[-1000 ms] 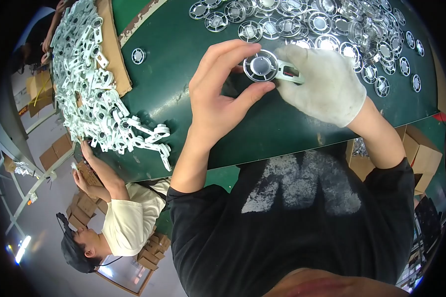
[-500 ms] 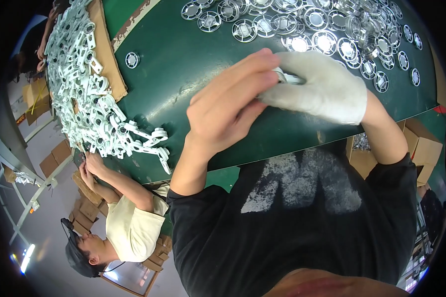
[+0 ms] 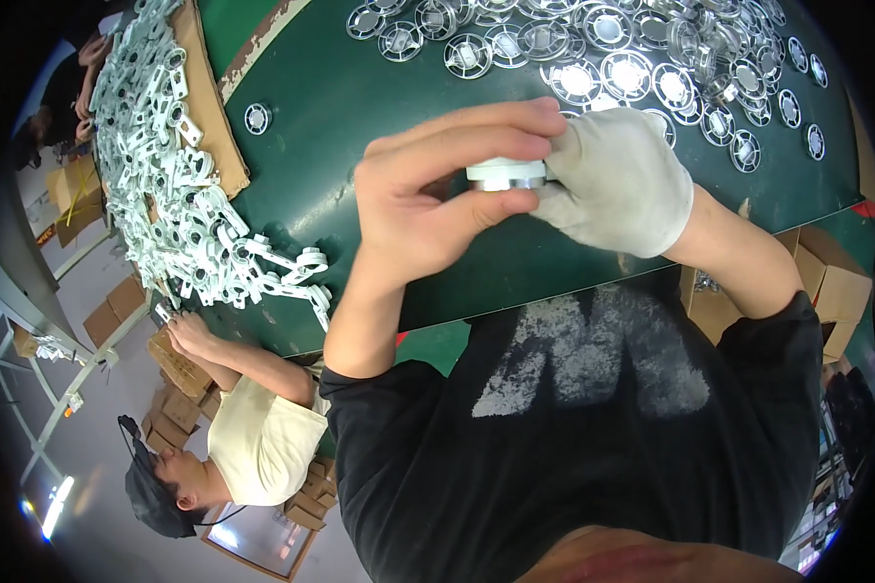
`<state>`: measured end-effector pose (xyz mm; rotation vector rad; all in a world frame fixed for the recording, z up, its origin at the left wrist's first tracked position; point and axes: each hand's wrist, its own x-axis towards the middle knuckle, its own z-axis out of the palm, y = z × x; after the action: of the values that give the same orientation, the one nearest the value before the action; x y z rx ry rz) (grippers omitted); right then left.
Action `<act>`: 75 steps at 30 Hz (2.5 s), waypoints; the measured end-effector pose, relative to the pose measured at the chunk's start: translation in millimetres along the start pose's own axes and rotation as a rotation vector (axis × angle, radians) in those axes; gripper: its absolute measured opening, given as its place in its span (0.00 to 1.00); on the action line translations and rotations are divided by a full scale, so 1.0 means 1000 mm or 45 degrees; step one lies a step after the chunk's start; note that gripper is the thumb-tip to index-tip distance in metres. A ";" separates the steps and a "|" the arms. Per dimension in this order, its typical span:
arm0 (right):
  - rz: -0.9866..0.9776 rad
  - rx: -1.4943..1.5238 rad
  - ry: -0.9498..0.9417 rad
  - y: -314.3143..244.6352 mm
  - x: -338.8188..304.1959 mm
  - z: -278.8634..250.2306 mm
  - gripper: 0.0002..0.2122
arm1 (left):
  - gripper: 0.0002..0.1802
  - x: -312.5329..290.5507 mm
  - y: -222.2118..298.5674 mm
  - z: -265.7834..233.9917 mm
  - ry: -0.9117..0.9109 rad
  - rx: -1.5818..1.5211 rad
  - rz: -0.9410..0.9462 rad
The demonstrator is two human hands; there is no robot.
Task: The person assembles circular components by attaching white plastic ring housings to metallic bases by hand, forming assembled units.
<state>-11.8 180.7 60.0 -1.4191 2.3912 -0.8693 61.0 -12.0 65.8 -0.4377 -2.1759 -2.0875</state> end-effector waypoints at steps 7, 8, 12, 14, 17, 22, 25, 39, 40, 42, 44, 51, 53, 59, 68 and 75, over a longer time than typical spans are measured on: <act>0.271 0.223 0.023 -0.003 0.004 -0.014 0.21 | 0.10 0.032 0.005 -0.043 -0.027 0.354 -0.561; 0.364 0.222 -0.046 -0.010 0.007 -0.022 0.21 | 0.10 0.035 0.005 -0.059 0.048 0.284 -0.614; 0.056 0.226 0.335 0.000 0.000 0.002 0.13 | 0.18 0.048 -0.019 -0.150 0.721 -0.015 -0.370; 0.091 0.191 0.227 0.001 -0.001 0.000 0.13 | 0.24 0.060 0.008 -0.137 0.872 0.082 -0.256; 0.044 0.139 0.195 -0.001 -0.004 0.000 0.13 | 0.11 0.033 0.047 -0.138 0.788 0.608 -0.401; 0.147 0.162 0.086 -0.004 0.000 -0.006 0.12 | 0.22 -0.056 0.078 -0.116 0.140 1.608 -1.342; -0.011 0.194 0.149 -0.007 -0.002 -0.009 0.12 | 0.29 -0.112 0.086 -0.088 0.037 1.752 -1.459; -0.137 0.241 0.016 -0.003 0.003 0.011 0.13 | 0.13 -0.130 0.052 -0.097 0.541 1.571 -0.834; -0.082 0.242 0.023 0.002 -0.001 0.009 0.15 | 0.15 -0.119 0.033 -0.096 0.591 1.349 -0.659; -0.152 0.239 0.209 -0.001 -0.002 0.012 0.18 | 0.22 -0.095 0.038 -0.066 0.676 0.987 -0.471; -0.354 0.181 0.491 -0.003 0.000 0.017 0.28 | 0.23 -0.077 0.044 -0.033 0.570 0.693 -0.340; 0.115 0.257 0.495 -0.004 -0.001 0.016 0.11 | 0.29 -0.035 0.016 0.020 0.617 0.578 -0.099; 0.238 0.300 0.738 0.003 0.003 0.010 0.12 | 0.28 -0.025 0.006 0.016 0.478 0.965 -0.098; 0.402 0.529 0.429 0.002 0.016 -0.014 0.19 | 0.31 -0.043 -0.019 0.040 -0.198 1.554 -0.088; 0.399 0.510 0.495 0.009 0.013 -0.020 0.13 | 0.15 -0.020 -0.027 0.036 -0.030 1.347 0.028; 0.301 0.297 0.357 0.004 0.017 -0.022 0.21 | 0.23 -0.039 -0.030 0.023 0.107 1.292 0.031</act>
<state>-34.1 176.3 77.0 -0.9596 2.4837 -1.3027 92.8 4.3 25.4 -0.2389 -2.7377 -0.7374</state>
